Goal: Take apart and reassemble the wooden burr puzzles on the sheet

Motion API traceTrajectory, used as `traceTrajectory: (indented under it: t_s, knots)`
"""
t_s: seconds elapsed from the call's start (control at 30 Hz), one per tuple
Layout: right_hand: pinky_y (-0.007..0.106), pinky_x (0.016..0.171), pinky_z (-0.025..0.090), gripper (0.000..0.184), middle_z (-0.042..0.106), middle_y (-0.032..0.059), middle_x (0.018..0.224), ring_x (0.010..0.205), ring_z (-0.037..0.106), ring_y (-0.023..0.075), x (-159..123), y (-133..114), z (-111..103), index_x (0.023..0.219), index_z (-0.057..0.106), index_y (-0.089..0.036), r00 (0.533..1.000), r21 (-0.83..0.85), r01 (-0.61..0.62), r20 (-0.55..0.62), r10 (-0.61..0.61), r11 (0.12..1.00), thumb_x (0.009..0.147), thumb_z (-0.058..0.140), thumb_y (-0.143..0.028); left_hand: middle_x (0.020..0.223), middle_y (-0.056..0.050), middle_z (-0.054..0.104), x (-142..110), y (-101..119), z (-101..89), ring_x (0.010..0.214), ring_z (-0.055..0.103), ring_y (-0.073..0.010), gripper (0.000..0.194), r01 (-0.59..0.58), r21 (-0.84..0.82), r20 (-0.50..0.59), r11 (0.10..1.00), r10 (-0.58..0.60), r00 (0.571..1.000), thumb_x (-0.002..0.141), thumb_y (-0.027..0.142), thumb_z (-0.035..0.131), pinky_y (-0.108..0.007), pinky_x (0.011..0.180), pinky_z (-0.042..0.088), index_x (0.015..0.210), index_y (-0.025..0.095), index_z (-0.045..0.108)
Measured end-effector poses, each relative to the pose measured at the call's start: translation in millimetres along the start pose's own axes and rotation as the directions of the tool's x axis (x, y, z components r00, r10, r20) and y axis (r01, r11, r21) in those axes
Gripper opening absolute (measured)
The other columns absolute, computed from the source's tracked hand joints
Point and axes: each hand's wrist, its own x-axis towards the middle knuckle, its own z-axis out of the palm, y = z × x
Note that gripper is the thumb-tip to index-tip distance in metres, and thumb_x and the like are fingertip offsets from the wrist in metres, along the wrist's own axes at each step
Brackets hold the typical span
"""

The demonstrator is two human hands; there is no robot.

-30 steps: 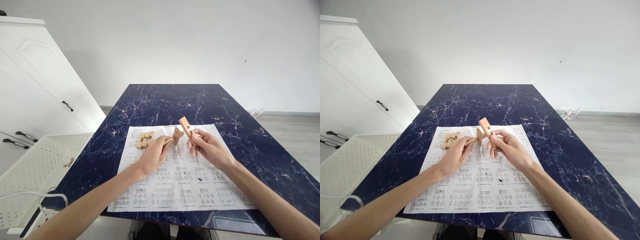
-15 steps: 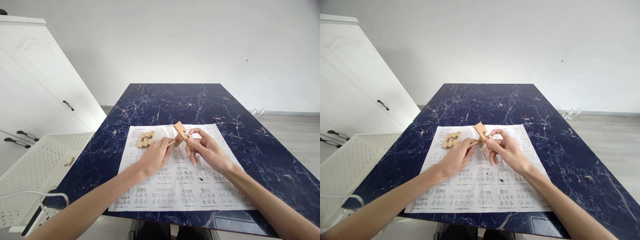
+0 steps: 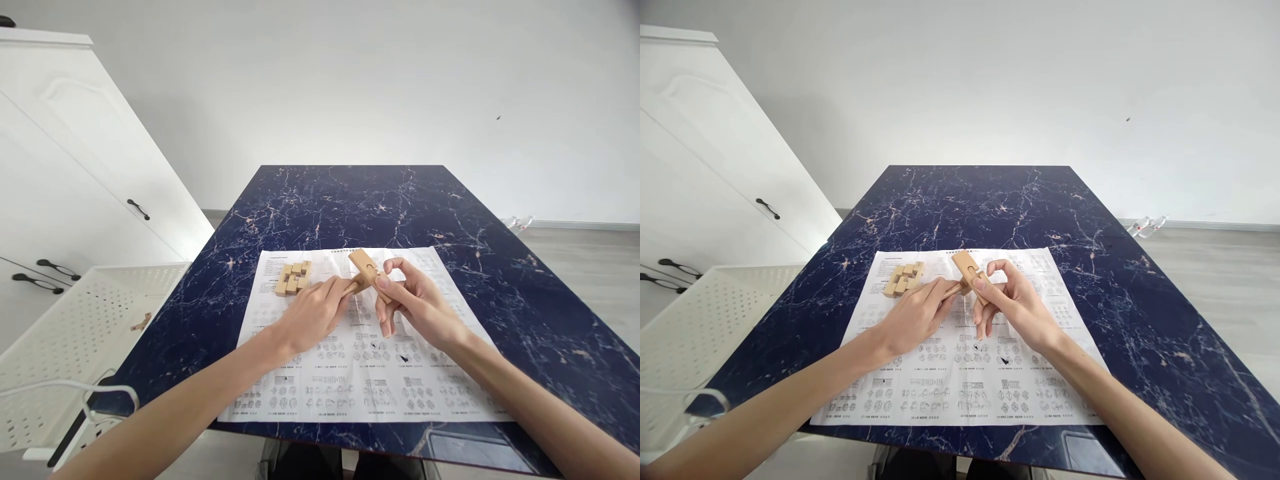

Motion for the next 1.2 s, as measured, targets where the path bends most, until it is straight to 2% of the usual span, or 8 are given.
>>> traceTrajectory:
  t_s: [0.1,0.37,0.6,0.77,0.9,1.0,1.2]
  knots:
    - [0.03,0.045,0.053,0.045,0.076,-0.0036,0.065,0.046,0.071,0.0209,0.6,0.2,2.2,0.108,0.036,-0.03,1.0,-0.001,-0.027,-0.004,0.027,1.0,0.104,0.071,-0.059,0.101,-0.009,0.077,-0.5,-0.3,0.4,0.079,0.078,-0.0233,0.029,-0.024,0.003,-0.022,1.0,0.024,0.999,0.12,0.033,0.034,-0.036,0.065,0.059,0.123,0.016,0.057]
    - [0.031,0.055,0.055,0.045,0.077,-0.0025,0.074,0.055,0.071,0.018,2.6,0.6,4.9,0.101,0.037,-0.029,0.998,-0.005,-0.038,0.048,0.038,0.999,0.104,0.072,-0.056,0.101,-0.008,0.08,1.3,1.5,-7.5,0.075,0.079,-0.0215,0.023,0.035,-0.109,-0.032,0.993,-0.038,0.999,0.12,0.035,0.034,-0.031,0.059,0.057,0.117,0.019,0.05]
    - [0.029,0.056,0.058,0.042,0.077,0.0017,0.074,0.055,0.074,0.0164,4.8,5.9,0.7,0.102,0.054,-0.022,0.968,0.023,-0.197,0.165,0.191,0.98,0.104,0.071,-0.06,0.089,-0.004,0.076,1.1,2.1,-6.6,0.069,0.076,-0.0203,0.025,0.025,-0.088,-0.06,0.996,-0.03,0.998,0.12,0.038,0.032,-0.029,0.056,0.052,0.11,0.021,0.048]
    - [0.03,0.059,0.061,0.045,0.079,0.0037,0.079,0.062,0.077,0.0179,6.4,5.6,0.6,0.099,0.052,-0.023,0.953,0.011,-0.276,0.137,0.272,0.961,0.1,0.075,-0.063,0.077,0.0,0.072,1.3,-0.1,-3.9,0.059,0.071,-0.0183,0.026,0.046,-0.118,-0.068,0.992,-0.054,0.996,0.12,0.041,0.034,-0.027,0.051,0.046,0.105,0.023,0.045]
    - [0.032,0.06,0.062,0.047,0.08,0.0039,0.081,0.064,0.077,0.0194,5.1,5.8,1.8,0.103,0.052,-0.024,0.961,-0.002,-0.268,0.064,0.267,0.963,0.098,0.076,-0.064,0.069,0.004,0.067,1.5,-1.1,-3.6,0.049,0.063,-0.0166,0.021,0.101,-0.157,-0.094,0.982,-0.117,0.989,0.118,0.041,0.04,-0.026,0.047,0.039,0.107,0.023,0.044]
    - [0.032,0.059,0.061,0.046,0.08,0.0038,0.082,0.064,0.075,0.0186,4.3,5.6,2.0,0.108,0.056,-0.024,0.967,-0.009,-0.254,0.035,0.254,0.967,0.098,0.075,-0.065,0.075,0.002,0.071,1.1,-1.3,-3.7,0.054,0.067,-0.0179,0.014,0.122,-0.183,-0.099,0.975,-0.142,0.985,0.116,0.035,0.043,-0.028,0.049,0.042,0.108,0.023,0.044]
    - [0.03,0.058,0.06,0.043,0.078,0.0026,0.079,0.058,0.072,0.015,3.1,4.5,5.3,0.098,0.061,-0.023,0.975,-0.015,-0.196,0.106,0.196,0.981,0.104,0.066,-0.065,0.088,-0.003,0.079,-0.5,-1.8,-4.0,0.062,0.074,-0.0194,0.013,0.122,-0.246,-0.102,0.962,-0.151,0.983,0.116,0.034,0.045,-0.028,0.052,0.047,0.109,0.024,0.045]
